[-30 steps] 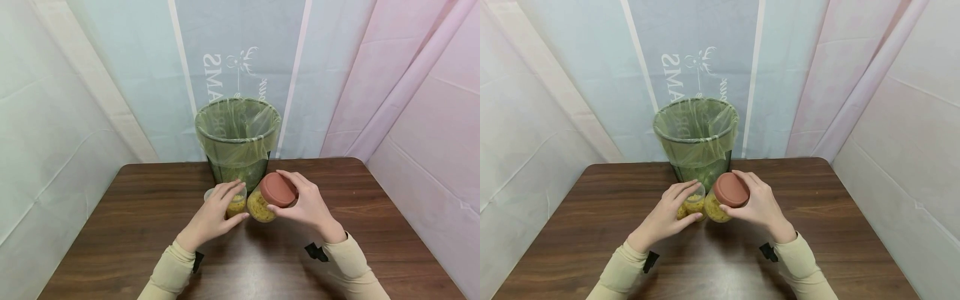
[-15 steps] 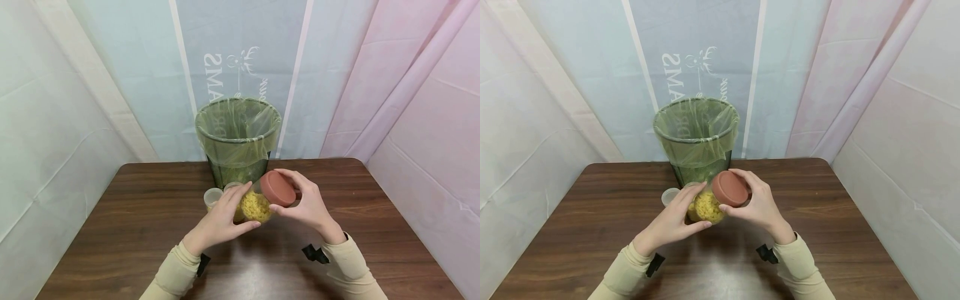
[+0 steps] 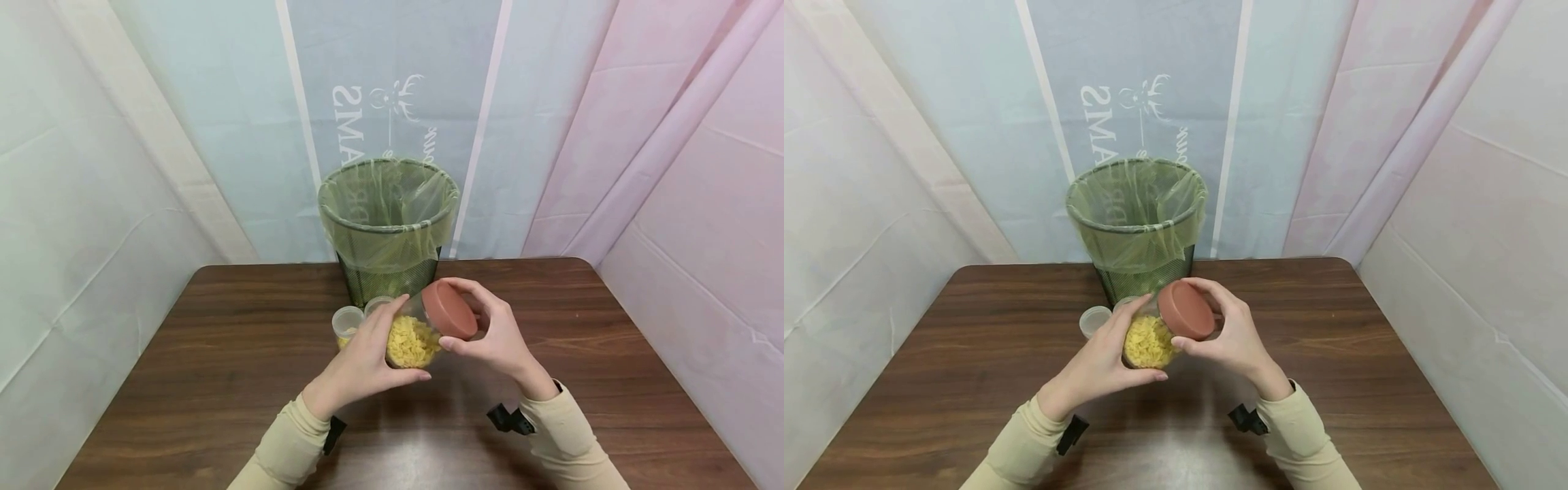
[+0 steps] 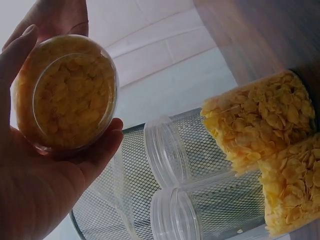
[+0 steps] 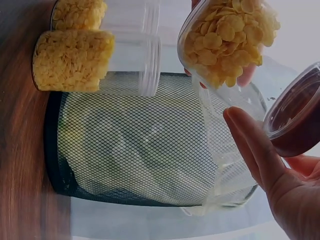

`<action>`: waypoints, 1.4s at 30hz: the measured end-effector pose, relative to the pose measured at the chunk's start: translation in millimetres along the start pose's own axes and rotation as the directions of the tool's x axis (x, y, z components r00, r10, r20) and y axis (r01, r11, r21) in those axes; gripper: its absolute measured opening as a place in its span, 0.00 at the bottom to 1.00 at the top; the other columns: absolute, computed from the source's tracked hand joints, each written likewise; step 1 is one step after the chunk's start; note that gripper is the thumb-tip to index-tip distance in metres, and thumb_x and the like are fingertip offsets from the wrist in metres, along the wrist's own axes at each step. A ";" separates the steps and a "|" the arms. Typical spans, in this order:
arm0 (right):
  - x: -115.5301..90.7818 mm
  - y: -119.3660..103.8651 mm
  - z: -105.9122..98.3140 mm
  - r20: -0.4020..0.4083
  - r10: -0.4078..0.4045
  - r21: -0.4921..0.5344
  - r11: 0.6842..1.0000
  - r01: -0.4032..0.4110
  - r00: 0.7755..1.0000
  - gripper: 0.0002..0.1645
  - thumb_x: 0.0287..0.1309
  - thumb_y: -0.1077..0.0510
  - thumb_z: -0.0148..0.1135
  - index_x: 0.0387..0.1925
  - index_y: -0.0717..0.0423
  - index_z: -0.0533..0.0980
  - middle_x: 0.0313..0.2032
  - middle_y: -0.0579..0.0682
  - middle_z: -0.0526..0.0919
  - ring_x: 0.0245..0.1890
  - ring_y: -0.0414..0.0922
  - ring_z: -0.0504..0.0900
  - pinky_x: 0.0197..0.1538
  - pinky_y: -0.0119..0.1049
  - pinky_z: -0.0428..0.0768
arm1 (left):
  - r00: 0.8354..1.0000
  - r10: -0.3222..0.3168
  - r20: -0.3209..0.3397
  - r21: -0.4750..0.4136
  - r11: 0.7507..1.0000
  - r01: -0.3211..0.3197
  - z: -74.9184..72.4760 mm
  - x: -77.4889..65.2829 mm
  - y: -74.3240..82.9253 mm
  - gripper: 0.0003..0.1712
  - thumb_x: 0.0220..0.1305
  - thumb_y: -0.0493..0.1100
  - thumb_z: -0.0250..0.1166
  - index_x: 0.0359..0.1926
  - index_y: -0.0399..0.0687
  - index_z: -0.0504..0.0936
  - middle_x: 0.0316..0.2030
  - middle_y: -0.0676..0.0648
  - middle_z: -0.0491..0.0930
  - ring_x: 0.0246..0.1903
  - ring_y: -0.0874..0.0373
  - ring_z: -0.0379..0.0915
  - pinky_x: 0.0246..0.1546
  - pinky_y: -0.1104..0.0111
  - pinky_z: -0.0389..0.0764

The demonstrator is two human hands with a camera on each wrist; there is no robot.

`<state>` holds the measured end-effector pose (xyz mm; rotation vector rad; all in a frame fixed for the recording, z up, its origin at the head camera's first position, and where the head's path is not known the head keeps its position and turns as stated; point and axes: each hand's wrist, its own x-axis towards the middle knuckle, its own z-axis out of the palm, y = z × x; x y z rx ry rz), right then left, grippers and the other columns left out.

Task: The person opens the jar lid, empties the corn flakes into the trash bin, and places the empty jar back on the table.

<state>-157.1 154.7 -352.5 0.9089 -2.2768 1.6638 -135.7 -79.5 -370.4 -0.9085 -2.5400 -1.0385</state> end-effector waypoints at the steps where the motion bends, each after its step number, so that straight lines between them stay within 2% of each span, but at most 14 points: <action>1: -0.1 0.2 0.4 0.002 0.002 0.002 1.000 -0.002 1.000 0.46 0.39 0.65 0.74 0.63 0.47 0.67 0.53 0.49 0.76 0.43 0.43 0.82 0.38 0.36 0.83 | 1.000 -0.005 -0.002 -0.005 1.000 0.005 0.4 0.1 -0.2 0.61 0.40 0.64 0.75 0.70 0.48 0.54 0.60 0.48 0.68 0.60 0.57 0.65 0.60 0.60 0.71; 8: -0.9 1.2 3.1 0.033 -0.003 0.015 1.000 0.002 0.999 0.46 0.39 0.66 0.74 0.64 0.48 0.66 0.53 0.50 0.76 0.43 0.43 0.82 0.38 0.36 0.83 | 0.999 0.001 -0.033 -0.002 1.000 -0.001 3.1 -1.7 -2.0 0.59 0.37 0.63 0.76 0.67 0.45 0.59 0.56 0.49 0.70 0.57 0.57 0.68 0.57 0.62 0.74; 15: 1.8 -2.9 3.8 0.070 0.014 0.009 1.000 -0.014 0.997 0.46 0.42 0.63 0.74 0.64 0.45 0.65 0.55 0.47 0.75 0.43 0.44 0.81 0.38 0.37 0.83 | 0.991 0.074 -0.110 0.068 0.995 -0.066 4.6 -0.1 -4.5 0.58 0.35 0.62 0.76 0.65 0.43 0.62 0.52 0.45 0.74 0.52 0.58 0.72 0.51 0.65 0.78; 22: 1.1 -5.3 3.0 0.089 0.026 0.022 0.999 -0.028 0.996 0.46 0.43 0.63 0.74 0.65 0.44 0.64 0.56 0.48 0.73 0.45 0.45 0.81 0.39 0.37 0.83 | 0.983 0.118 -0.138 0.124 0.987 -0.101 2.5 0.3 -1.5 0.58 0.33 0.62 0.76 0.63 0.41 0.63 0.52 0.44 0.75 0.52 0.56 0.73 0.51 0.65 0.78; 26: 2.1 -9.4 2.1 0.104 0.033 0.024 0.999 -0.036 0.994 0.43 0.48 0.63 0.70 0.65 0.46 0.64 0.55 0.49 0.73 0.46 0.45 0.81 0.38 0.38 0.83 | 0.978 0.138 -0.153 0.148 0.982 -0.115 2.1 0.4 -0.3 0.58 0.32 0.62 0.76 0.63 0.40 0.64 0.53 0.44 0.75 0.52 0.55 0.73 0.52 0.65 0.78; 28: 3.0 -12.5 2.1 0.099 0.047 -0.007 0.999 -0.046 0.994 0.38 0.53 0.62 0.67 0.65 0.47 0.64 0.54 0.50 0.75 0.44 0.45 0.82 0.37 0.38 0.83 | 0.976 0.149 -0.160 0.168 0.978 -0.122 2.5 0.6 -0.2 0.58 0.32 0.62 0.76 0.63 0.39 0.64 0.52 0.44 0.75 0.52 0.55 0.73 0.51 0.65 0.78; 31: 4.5 -19.0 3.8 0.050 0.080 -0.101 0.992 -0.074 0.996 0.30 0.58 0.57 0.63 0.63 0.47 0.67 0.50 0.48 0.77 0.43 0.43 0.83 0.38 0.36 0.83 | 0.971 0.168 -0.172 0.218 0.968 -0.129 3.6 0.8 -0.2 0.58 0.30 0.62 0.76 0.62 0.39 0.65 0.50 0.44 0.75 0.51 0.55 0.72 0.49 0.65 0.79; 35: 5.1 -27.9 9.6 -0.045 0.102 -0.231 0.967 -0.110 0.994 0.26 0.59 0.52 0.63 0.59 0.45 0.71 0.47 0.45 0.79 0.40 0.40 0.82 0.39 0.34 0.82 | 0.963 0.186 -0.193 0.273 0.953 -0.129 5.0 1.4 0.5 0.56 0.29 0.62 0.75 0.60 0.41 0.66 0.49 0.46 0.74 0.49 0.56 0.72 0.47 0.65 0.80; 38: 4.4 -33.0 16.2 -0.103 0.085 -0.340 0.933 -0.115 0.991 0.24 0.60 0.50 0.61 0.58 0.45 0.72 0.43 0.45 0.79 0.36 0.38 0.78 0.38 0.33 0.79 | 0.956 0.207 -0.209 0.304 0.943 -0.138 6.1 2.1 1.5 0.56 0.28 0.62 0.75 0.59 0.40 0.67 0.49 0.46 0.73 0.50 0.55 0.72 0.47 0.65 0.80; 42: 3.2 -36.1 25.3 -0.172 0.053 -0.472 0.872 -0.129 0.984 0.23 0.65 0.46 0.54 0.58 0.49 0.73 0.35 0.45 0.76 0.32 0.38 0.72 0.36 0.35 0.74 | 0.946 0.238 -0.221 0.354 0.923 -0.150 7.4 2.3 2.5 0.55 0.28 0.63 0.74 0.59 0.41 0.68 0.49 0.46 0.73 0.51 0.54 0.71 0.49 0.64 0.79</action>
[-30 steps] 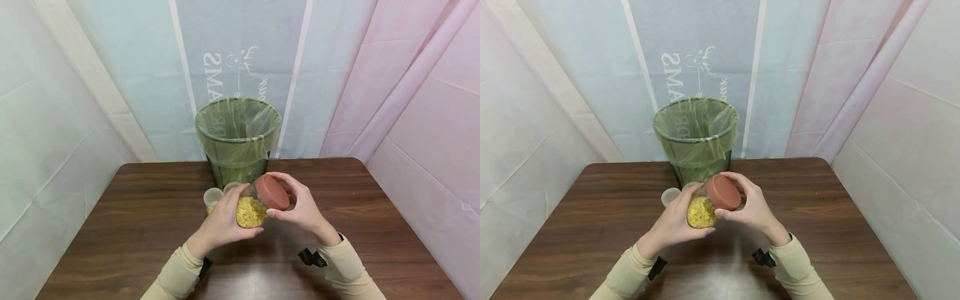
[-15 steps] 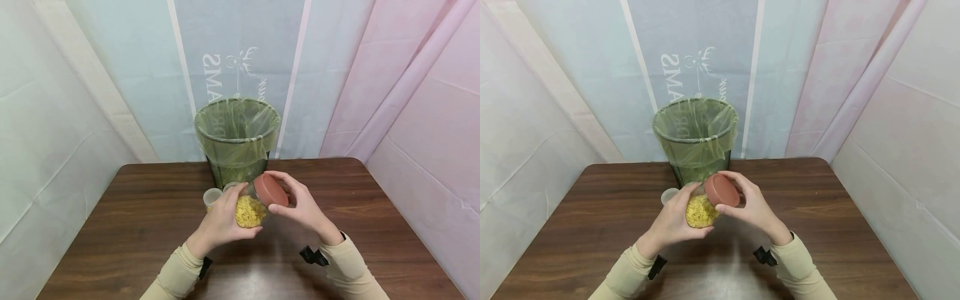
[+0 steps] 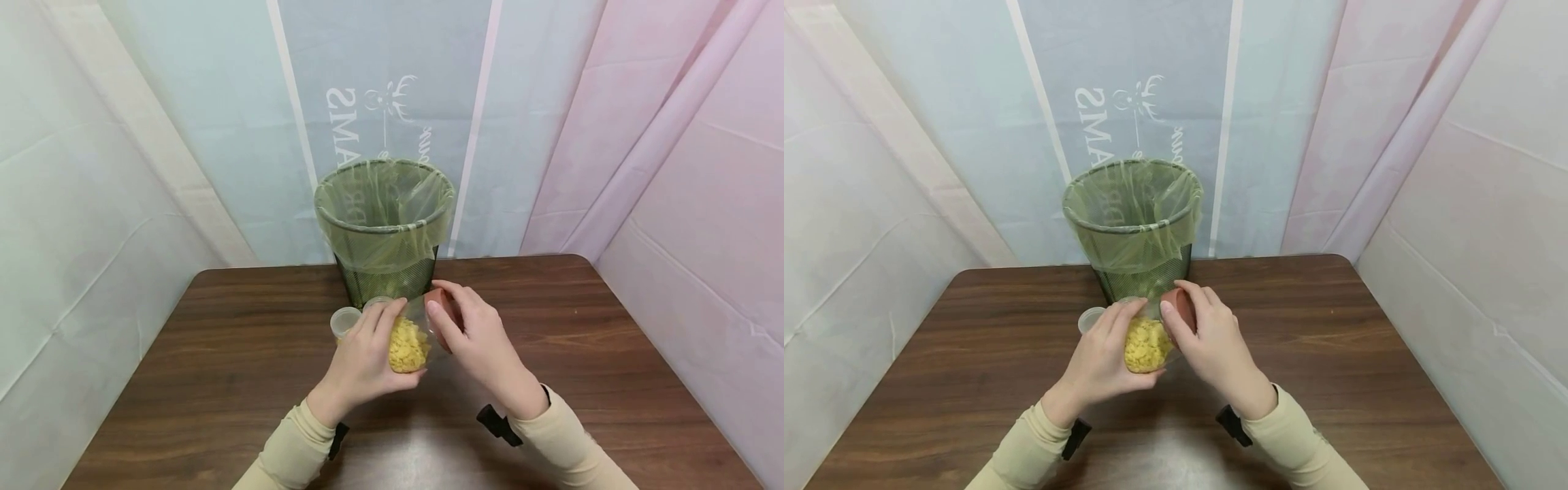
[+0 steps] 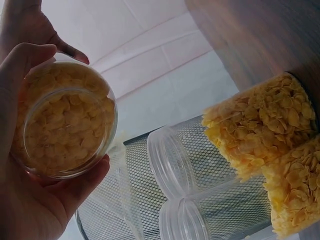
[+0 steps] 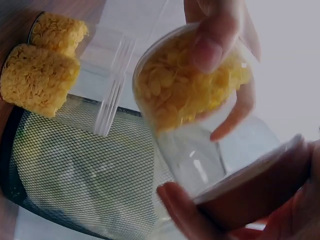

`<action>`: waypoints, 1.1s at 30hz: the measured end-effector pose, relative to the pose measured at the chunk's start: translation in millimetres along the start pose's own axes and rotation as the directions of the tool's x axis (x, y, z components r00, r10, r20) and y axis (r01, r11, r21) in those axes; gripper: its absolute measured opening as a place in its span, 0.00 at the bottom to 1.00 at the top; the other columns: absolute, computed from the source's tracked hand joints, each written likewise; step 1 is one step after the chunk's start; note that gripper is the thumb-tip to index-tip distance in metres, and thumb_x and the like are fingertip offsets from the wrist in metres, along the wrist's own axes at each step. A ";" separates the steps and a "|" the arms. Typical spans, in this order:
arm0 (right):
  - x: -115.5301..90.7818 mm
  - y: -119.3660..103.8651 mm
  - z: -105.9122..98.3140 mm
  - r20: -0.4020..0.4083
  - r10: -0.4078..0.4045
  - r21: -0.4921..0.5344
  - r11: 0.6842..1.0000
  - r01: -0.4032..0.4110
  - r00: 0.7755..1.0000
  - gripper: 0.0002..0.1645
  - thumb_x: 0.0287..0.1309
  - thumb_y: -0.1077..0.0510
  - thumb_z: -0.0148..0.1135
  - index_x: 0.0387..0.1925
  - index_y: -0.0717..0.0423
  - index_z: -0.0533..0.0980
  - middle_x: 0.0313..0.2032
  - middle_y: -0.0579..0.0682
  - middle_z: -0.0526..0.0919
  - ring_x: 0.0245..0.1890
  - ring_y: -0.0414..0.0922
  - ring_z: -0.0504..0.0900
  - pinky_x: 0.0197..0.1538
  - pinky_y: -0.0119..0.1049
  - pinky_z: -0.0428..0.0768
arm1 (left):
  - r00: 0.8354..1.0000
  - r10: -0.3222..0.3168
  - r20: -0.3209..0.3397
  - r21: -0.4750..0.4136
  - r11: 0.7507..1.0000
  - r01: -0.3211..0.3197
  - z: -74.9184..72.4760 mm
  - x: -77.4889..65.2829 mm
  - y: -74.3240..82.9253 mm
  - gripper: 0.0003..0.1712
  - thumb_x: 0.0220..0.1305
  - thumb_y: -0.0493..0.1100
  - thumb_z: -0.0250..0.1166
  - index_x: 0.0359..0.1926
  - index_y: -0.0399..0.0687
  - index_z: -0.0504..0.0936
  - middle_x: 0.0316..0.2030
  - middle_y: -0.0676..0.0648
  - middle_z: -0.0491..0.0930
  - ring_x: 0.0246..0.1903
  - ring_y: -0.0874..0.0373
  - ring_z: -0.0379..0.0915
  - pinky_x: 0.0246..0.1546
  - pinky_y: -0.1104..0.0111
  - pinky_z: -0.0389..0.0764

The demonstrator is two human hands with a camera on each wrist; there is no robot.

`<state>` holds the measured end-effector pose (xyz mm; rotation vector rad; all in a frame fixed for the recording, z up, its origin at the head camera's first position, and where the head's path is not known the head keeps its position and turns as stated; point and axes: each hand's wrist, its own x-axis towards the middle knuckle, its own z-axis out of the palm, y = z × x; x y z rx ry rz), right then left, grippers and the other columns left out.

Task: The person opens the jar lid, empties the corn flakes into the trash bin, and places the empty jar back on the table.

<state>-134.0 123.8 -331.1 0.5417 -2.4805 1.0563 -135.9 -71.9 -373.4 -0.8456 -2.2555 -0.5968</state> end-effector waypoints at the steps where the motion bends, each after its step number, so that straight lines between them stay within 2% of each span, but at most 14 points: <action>1: -0.5 -1.1 1.6 -0.017 0.001 -0.019 1.000 -0.001 1.000 0.23 0.65 0.46 0.53 0.58 0.49 0.73 0.36 0.45 0.76 0.31 0.38 0.72 0.36 0.35 0.74 | 1.000 0.005 -0.005 0.009 1.000 -0.005 0.2 -0.3 0.1 0.55 0.28 0.63 0.74 0.59 0.41 0.68 0.49 0.46 0.73 0.51 0.54 0.71 0.49 0.64 0.79; 6: -1.8 -2.1 7.1 -0.126 -0.044 -0.059 0.998 0.036 0.991 0.20 0.63 0.48 0.56 0.54 0.49 0.76 0.38 0.48 0.78 0.31 0.40 0.74 0.33 0.37 0.73 | 1.000 0.015 -0.023 0.017 1.000 -0.015 -0.1 -0.9 0.6 0.55 0.28 0.63 0.74 0.59 0.40 0.68 0.49 0.46 0.74 0.51 0.53 0.72 0.49 0.64 0.79; 10: -2.2 0.0 8.5 -0.216 -0.108 -0.062 0.993 0.096 0.970 0.18 0.58 0.51 0.59 0.50 0.50 0.79 0.35 0.48 0.80 0.29 0.39 0.74 0.30 0.35 0.73 | 0.999 0.023 -0.032 0.008 1.000 -0.023 -0.9 -0.6 1.8 0.55 0.28 0.63 0.74 0.59 0.40 0.69 0.49 0.45 0.75 0.50 0.53 0.72 0.49 0.64 0.79; 14: -2.2 1.0 8.6 -0.268 -0.156 -0.066 0.988 0.143 0.951 0.18 0.54 0.53 0.61 0.48 0.50 0.81 0.34 0.48 0.81 0.28 0.39 0.76 0.27 0.34 0.74 | 0.999 0.030 -0.046 -0.005 1.000 -0.030 -1.9 -0.2 3.0 0.55 0.27 0.62 0.74 0.59 0.41 0.69 0.49 0.45 0.76 0.50 0.53 0.73 0.48 0.63 0.79; 20: -3.2 1.4 8.0 -0.277 -0.184 -0.054 0.983 0.176 0.943 0.19 0.53 0.54 0.61 0.47 0.52 0.81 0.35 0.49 0.82 0.27 0.40 0.77 0.25 0.33 0.75 | 0.998 0.030 -0.051 -0.019 0.999 -0.031 -3.1 0.3 3.3 0.55 0.27 0.63 0.74 0.59 0.41 0.71 0.49 0.46 0.77 0.49 0.54 0.74 0.48 0.63 0.79; 26: -2.3 3.1 5.5 -0.251 -0.255 -0.033 0.966 0.255 0.934 0.18 0.53 0.53 0.60 0.47 0.51 0.81 0.39 0.46 0.82 0.30 0.39 0.78 0.27 0.33 0.76 | 1.000 0.003 -0.006 -0.101 0.995 -0.003 -5.8 0.2 1.8 0.56 0.25 0.63 0.76 0.59 0.43 0.71 0.47 0.49 0.78 0.44 0.57 0.74 0.42 0.66 0.80; 29: -0.5 5.2 4.9 -0.254 -0.314 -0.014 0.947 0.321 0.915 0.19 0.54 0.50 0.58 0.47 0.50 0.81 0.41 0.46 0.81 0.32 0.39 0.78 0.29 0.32 0.76 | 1.000 -0.012 0.019 -0.142 0.990 0.015 -7.6 0.3 1.1 0.56 0.24 0.63 0.77 0.60 0.45 0.71 0.47 0.50 0.78 0.44 0.59 0.74 0.41 0.67 0.80; 33: 1.7 8.3 4.7 -0.272 -0.398 0.013 0.909 0.417 0.876 0.22 0.58 0.45 0.54 0.48 0.52 0.81 0.42 0.48 0.81 0.34 0.39 0.79 0.29 0.30 0.76 | 0.999 -0.026 0.043 -0.183 0.983 0.033 -10.0 -0.3 0.7 0.57 0.23 0.62 0.77 0.60 0.46 0.70 0.46 0.50 0.79 0.43 0.59 0.74 0.39 0.68 0.80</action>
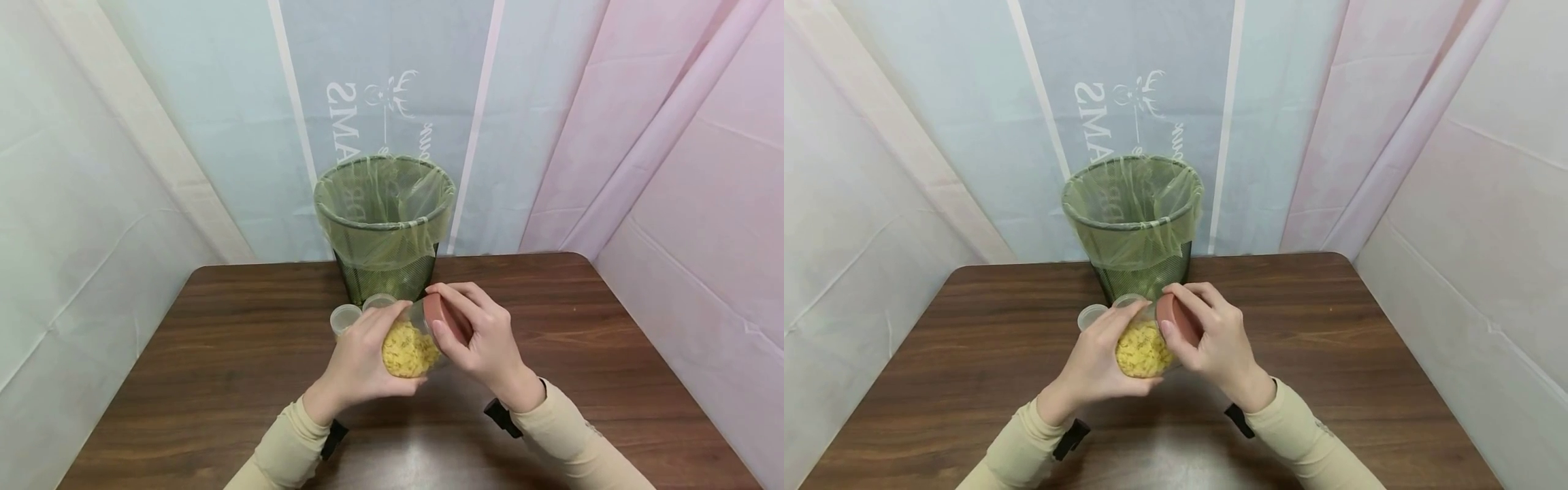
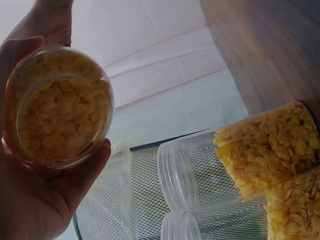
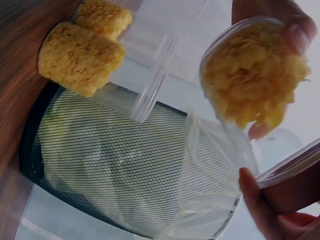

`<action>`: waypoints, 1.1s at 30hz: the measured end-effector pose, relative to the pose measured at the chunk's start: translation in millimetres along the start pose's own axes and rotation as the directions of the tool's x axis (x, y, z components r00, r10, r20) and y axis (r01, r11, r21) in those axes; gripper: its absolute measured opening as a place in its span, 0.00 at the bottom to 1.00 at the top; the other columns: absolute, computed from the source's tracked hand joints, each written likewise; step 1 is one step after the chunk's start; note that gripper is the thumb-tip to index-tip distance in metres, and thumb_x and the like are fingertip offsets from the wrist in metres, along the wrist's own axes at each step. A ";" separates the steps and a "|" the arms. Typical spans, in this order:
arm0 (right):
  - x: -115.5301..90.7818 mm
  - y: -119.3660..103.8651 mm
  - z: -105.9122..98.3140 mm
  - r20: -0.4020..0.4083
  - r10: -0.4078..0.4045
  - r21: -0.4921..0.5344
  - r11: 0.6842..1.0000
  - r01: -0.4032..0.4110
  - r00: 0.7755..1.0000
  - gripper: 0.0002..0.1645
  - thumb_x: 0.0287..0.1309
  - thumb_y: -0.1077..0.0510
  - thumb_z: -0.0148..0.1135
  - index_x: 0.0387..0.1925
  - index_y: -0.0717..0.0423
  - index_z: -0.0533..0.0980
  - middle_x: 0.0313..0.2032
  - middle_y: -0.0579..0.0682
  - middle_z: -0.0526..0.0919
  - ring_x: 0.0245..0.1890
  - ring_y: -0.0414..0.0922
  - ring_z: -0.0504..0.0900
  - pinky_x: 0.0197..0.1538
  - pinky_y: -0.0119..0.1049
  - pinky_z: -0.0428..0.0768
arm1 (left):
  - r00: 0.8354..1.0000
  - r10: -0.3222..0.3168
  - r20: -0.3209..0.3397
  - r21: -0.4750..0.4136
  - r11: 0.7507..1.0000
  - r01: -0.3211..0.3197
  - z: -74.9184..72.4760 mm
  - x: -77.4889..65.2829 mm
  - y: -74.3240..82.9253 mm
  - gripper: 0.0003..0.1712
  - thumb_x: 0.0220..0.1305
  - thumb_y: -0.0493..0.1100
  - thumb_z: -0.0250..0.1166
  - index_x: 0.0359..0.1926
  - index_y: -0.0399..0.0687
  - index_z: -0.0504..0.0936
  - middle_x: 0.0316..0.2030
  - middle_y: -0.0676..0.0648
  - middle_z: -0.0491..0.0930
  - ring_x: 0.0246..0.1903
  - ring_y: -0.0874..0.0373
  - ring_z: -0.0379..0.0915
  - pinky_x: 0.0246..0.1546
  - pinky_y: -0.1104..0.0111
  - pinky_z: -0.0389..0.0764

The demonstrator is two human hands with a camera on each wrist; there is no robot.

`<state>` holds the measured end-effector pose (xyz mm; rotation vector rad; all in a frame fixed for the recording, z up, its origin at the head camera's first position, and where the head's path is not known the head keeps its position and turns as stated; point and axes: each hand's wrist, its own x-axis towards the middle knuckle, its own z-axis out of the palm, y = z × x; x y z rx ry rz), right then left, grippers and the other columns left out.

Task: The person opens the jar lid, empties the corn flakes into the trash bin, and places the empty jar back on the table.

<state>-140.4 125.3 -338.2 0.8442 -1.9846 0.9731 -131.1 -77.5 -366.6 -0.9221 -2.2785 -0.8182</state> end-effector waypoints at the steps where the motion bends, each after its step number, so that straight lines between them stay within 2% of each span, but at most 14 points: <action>1: 0.5 0.8 0.1 -0.006 -0.029 0.018 0.999 0.030 1.000 0.23 0.59 0.44 0.53 0.48 0.53 0.81 0.42 0.49 0.82 0.34 0.40 0.79 0.30 0.30 0.76 | 1.000 -0.001 0.005 -0.011 1.000 0.001 -0.7 -0.1 0.2 0.57 0.23 0.62 0.78 0.60 0.47 0.70 0.46 0.49 0.79 0.42 0.59 0.74 0.39 0.68 0.80; 4: 2.6 3.6 0.1 -0.023 -0.131 0.070 0.989 0.132 0.991 0.27 0.60 0.42 0.52 0.47 0.58 0.80 0.42 0.52 0.82 0.36 0.43 0.80 0.31 0.31 0.77 | 1.000 -0.004 0.019 -0.042 0.999 0.005 -2.8 -0.5 0.6 0.58 0.23 0.62 0.78 0.61 0.46 0.70 0.46 0.48 0.79 0.42 0.60 0.75 0.39 0.68 0.80; 7: 5.0 6.8 0.4 -0.047 -0.230 0.116 0.965 0.234 0.972 0.29 0.60 0.42 0.51 0.46 0.62 0.80 0.41 0.55 0.81 0.36 0.45 0.81 0.32 0.33 0.78 | 0.999 -0.007 0.035 -0.063 0.998 0.009 -4.3 -1.1 1.5 0.58 0.23 0.62 0.78 0.61 0.47 0.70 0.46 0.48 0.79 0.42 0.60 0.75 0.39 0.69 0.80; 10: 6.0 9.5 0.7 -0.064 -0.287 0.142 0.946 0.293 0.956 0.29 0.60 0.43 0.51 0.45 0.65 0.80 0.40 0.57 0.81 0.35 0.47 0.81 0.32 0.33 0.79 | 0.999 -0.008 0.039 -0.067 0.998 0.010 -4.4 -2.3 2.6 0.58 0.24 0.63 0.77 0.61 0.48 0.69 0.46 0.49 0.79 0.42 0.61 0.75 0.39 0.69 0.79; 14: 5.2 11.9 1.1 -0.066 -0.295 0.154 0.941 0.302 0.953 0.30 0.60 0.42 0.51 0.44 0.65 0.80 0.39 0.58 0.81 0.35 0.47 0.81 0.32 0.33 0.78 | 1.000 0.007 0.028 -0.049 0.999 -0.005 -3.3 -3.4 3.2 0.57 0.24 0.62 0.77 0.61 0.48 0.69 0.46 0.49 0.79 0.43 0.60 0.75 0.40 0.68 0.79; 18: 2.7 12.8 0.8 -0.041 -0.271 0.172 0.946 0.274 0.962 0.30 0.60 0.42 0.50 0.45 0.64 0.79 0.40 0.58 0.80 0.36 0.47 0.80 0.33 0.32 0.78 | 1.000 0.023 0.015 -0.012 1.000 -0.023 -2.1 -4.4 3.8 0.57 0.24 0.63 0.77 0.61 0.47 0.70 0.48 0.50 0.78 0.45 0.59 0.76 0.42 0.67 0.79; 21: 1.4 11.5 -1.1 -0.004 -0.210 0.224 0.953 0.205 0.978 0.28 0.61 0.44 0.52 0.47 0.64 0.78 0.43 0.57 0.81 0.40 0.46 0.80 0.39 0.30 0.77 | 0.999 0.032 -0.001 0.019 0.999 -0.032 -1.3 -5.2 4.6 0.57 0.24 0.64 0.77 0.60 0.47 0.70 0.47 0.49 0.78 0.44 0.58 0.76 0.42 0.67 0.80; 23: 0.8 9.6 -3.5 0.034 -0.141 0.274 0.953 0.127 0.989 0.24 0.61 0.50 0.53 0.49 0.64 0.77 0.44 0.57 0.81 0.43 0.45 0.79 0.45 0.29 0.77 | 0.999 0.039 -0.011 0.050 0.998 -0.038 -1.3 -5.3 5.3 0.57 0.24 0.64 0.76 0.60 0.46 0.70 0.47 0.49 0.79 0.43 0.58 0.76 0.39 0.67 0.80; 25: 0.5 6.9 -6.6 0.090 -0.037 0.330 0.944 0.005 0.995 0.19 0.61 0.57 0.55 0.50 0.63 0.77 0.46 0.55 0.81 0.46 0.44 0.79 0.49 0.28 0.76 | 0.999 0.046 -0.023 0.086 0.995 -0.044 -1.3 -5.3 6.2 0.56 0.25 0.65 0.75 0.60 0.46 0.70 0.47 0.49 0.79 0.42 0.58 0.76 0.37 0.66 0.81; 27: 0.6 3.1 -10.7 0.158 0.087 0.336 0.932 -0.137 0.984 0.17 0.61 0.62 0.55 0.51 0.60 0.77 0.47 0.52 0.81 0.48 0.42 0.78 0.51 0.28 0.77 | 0.998 0.051 -0.036 0.119 0.992 -0.047 -1.2 -5.2 6.8 0.56 0.25 0.65 0.74 0.60 0.46 0.70 0.47 0.50 0.79 0.42 0.58 0.76 0.36 0.65 0.81; 29: 1.2 -1.7 -15.4 0.229 0.220 0.291 0.914 -0.282 0.948 0.18 0.62 0.63 0.56 0.54 0.54 0.76 0.49 0.47 0.80 0.49 0.39 0.78 0.50 0.29 0.78 | 0.997 0.060 -0.056 0.145 0.988 -0.051 -0.6 -5.2 7.0 0.56 0.26 0.65 0.73 0.60 0.45 0.71 0.48 0.49 0.79 0.43 0.58 0.76 0.36 0.64 0.82; 31: 2.1 -5.9 -19.6 0.290 0.345 0.206 0.889 -0.410 0.893 0.18 0.64 0.58 0.56 0.55 0.47 0.75 0.50 0.43 0.80 0.49 0.37 0.78 0.49 0.31 0.78 | 0.995 0.068 -0.079 0.176 0.983 -0.053 -0.1 -5.1 6.8 0.55 0.26 0.65 0.73 0.60 0.44 0.71 0.49 0.49 0.78 0.44 0.57 0.76 0.36 0.63 0.82; 33: 3.2 -9.8 -23.1 0.335 0.446 0.105 0.858 -0.503 0.830 0.18 0.66 0.51 0.55 0.57 0.41 0.74 0.50 0.41 0.79 0.46 0.36 0.79 0.47 0.34 0.79 | 0.992 0.080 -0.102 0.215 0.975 -0.057 0.2 -4.7 6.3 0.55 0.26 0.64 0.72 0.60 0.44 0.72 0.49 0.48 0.78 0.45 0.56 0.76 0.36 0.62 0.83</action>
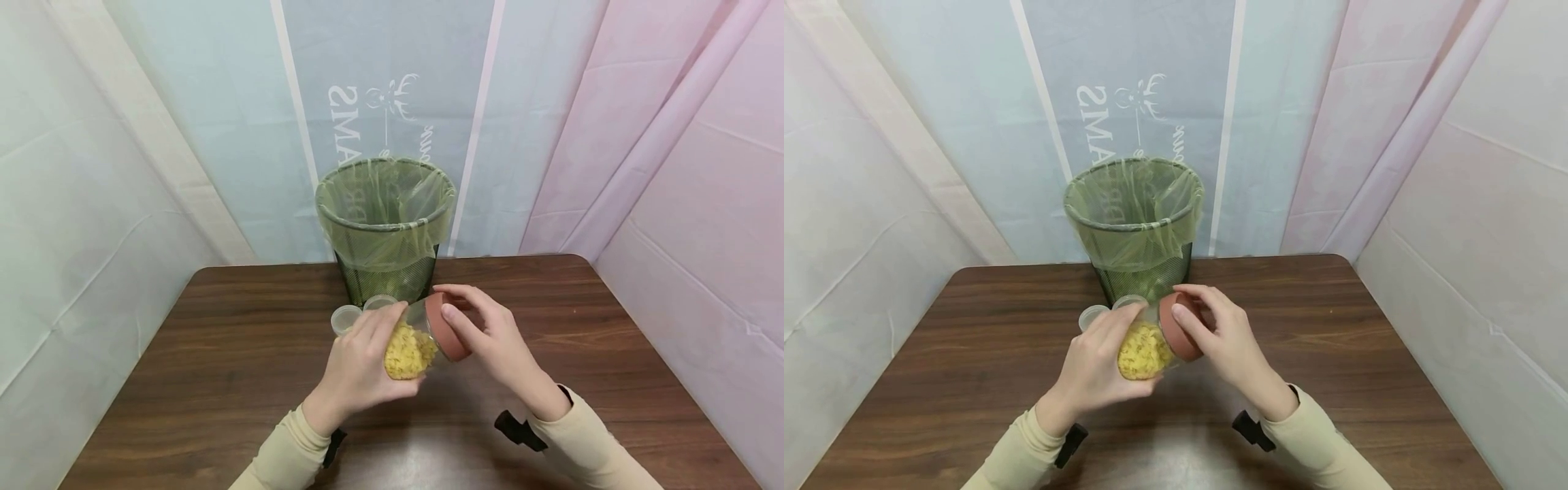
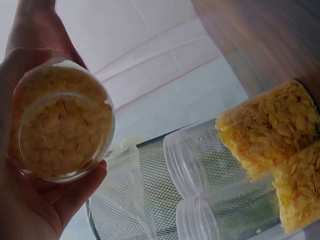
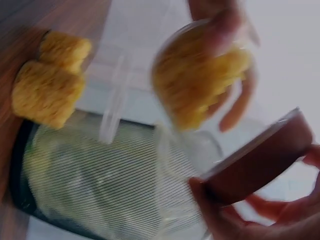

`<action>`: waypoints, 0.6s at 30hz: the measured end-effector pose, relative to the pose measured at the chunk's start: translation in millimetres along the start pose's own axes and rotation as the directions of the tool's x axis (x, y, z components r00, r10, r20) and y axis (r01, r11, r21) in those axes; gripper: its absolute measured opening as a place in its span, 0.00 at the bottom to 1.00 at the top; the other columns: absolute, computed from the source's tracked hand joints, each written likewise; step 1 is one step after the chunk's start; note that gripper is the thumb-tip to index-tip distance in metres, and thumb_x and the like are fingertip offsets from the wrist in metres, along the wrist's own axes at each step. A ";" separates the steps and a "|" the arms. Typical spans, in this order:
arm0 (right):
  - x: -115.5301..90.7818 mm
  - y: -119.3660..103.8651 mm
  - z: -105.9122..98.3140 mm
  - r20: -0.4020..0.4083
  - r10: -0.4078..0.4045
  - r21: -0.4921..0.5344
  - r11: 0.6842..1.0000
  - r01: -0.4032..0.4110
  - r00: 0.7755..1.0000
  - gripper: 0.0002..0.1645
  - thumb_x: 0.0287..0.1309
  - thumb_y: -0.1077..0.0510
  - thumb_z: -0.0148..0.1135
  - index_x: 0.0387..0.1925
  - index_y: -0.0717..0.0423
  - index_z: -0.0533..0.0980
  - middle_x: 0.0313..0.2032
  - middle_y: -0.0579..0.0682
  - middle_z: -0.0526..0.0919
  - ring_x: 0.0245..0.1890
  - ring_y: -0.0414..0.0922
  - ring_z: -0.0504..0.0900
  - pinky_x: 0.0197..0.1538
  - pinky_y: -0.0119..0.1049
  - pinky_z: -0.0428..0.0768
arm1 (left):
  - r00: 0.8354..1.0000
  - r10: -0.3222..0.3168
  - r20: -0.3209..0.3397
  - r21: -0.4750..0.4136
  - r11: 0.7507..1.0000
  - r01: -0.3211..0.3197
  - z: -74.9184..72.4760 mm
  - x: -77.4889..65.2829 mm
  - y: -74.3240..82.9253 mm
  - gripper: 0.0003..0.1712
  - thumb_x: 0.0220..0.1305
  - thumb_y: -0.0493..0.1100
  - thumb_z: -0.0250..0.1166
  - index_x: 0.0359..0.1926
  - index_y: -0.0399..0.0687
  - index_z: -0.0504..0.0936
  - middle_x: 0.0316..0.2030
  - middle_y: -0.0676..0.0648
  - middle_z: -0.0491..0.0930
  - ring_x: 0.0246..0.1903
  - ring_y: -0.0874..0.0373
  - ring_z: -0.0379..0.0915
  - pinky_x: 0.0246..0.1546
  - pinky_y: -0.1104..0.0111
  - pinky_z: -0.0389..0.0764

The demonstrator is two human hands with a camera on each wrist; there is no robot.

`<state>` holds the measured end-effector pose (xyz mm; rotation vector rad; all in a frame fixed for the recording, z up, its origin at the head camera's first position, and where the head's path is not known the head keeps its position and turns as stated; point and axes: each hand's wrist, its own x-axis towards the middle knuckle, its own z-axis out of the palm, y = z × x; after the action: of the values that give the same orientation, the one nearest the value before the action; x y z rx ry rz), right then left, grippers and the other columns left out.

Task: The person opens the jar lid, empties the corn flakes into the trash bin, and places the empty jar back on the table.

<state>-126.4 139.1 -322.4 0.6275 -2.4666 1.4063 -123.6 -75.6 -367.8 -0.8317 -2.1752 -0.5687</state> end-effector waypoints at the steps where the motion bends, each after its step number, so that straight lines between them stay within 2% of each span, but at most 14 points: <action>1: -0.9 -2.0 -0.8 0.014 0.054 -0.024 0.998 -0.053 0.998 0.19 0.66 0.48 0.54 0.57 0.39 0.73 0.50 0.41 0.79 0.45 0.36 0.80 0.46 0.35 0.79 | 1.000 0.006 -0.010 0.021 1.000 -0.005 0.3 0.3 -0.2 0.55 0.27 0.64 0.72 0.60 0.43 0.72 0.49 0.47 0.78 0.45 0.55 0.76 0.37 0.61 0.83; 4: -2.6 -5.6 -1.8 0.042 0.160 -0.073 0.985 -0.157 0.986 0.22 0.66 0.41 0.51 0.59 0.39 0.71 0.49 0.43 0.80 0.42 0.38 0.83 0.43 0.37 0.79 | 0.999 0.024 -0.032 0.075 0.997 -0.021 1.0 0.9 -1.0 0.54 0.27 0.65 0.70 0.60 0.43 0.72 0.49 0.46 0.78 0.46 0.54 0.76 0.36 0.61 0.84; 8: -2.7 -7.7 -1.2 0.050 0.185 -0.084 0.980 -0.181 0.981 0.25 0.66 0.40 0.50 0.61 0.41 0.70 0.49 0.46 0.81 0.42 0.40 0.83 0.42 0.37 0.80 | 0.998 0.038 -0.046 0.099 0.994 -0.033 1.4 1.3 -1.7 0.54 0.28 0.65 0.70 0.59 0.42 0.72 0.48 0.46 0.78 0.46 0.53 0.76 0.36 0.61 0.84; 13: -2.1 -6.6 -0.1 0.026 0.129 -0.058 0.990 -0.127 0.991 0.24 0.66 0.45 0.53 0.61 0.43 0.71 0.50 0.46 0.81 0.43 0.41 0.83 0.44 0.35 0.80 | 0.998 0.041 -0.050 0.096 0.995 -0.036 0.3 2.5 -3.0 0.54 0.27 0.64 0.70 0.59 0.42 0.73 0.49 0.46 0.78 0.46 0.53 0.76 0.38 0.61 0.83; 18: -2.5 -3.0 2.7 -0.026 0.002 -0.054 0.999 -0.003 1.000 0.23 0.64 0.53 0.57 0.61 0.46 0.72 0.46 0.44 0.82 0.44 0.39 0.81 0.47 0.33 0.80 | 0.999 0.043 -0.032 0.081 0.996 -0.040 -1.2 2.6 -4.6 0.54 0.27 0.63 0.71 0.59 0.43 0.73 0.49 0.46 0.78 0.47 0.53 0.75 0.42 0.61 0.83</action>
<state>-122.8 136.1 -322.6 0.5909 -2.4771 1.3351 -127.7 -78.6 -365.7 -0.8169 -2.1310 -0.4682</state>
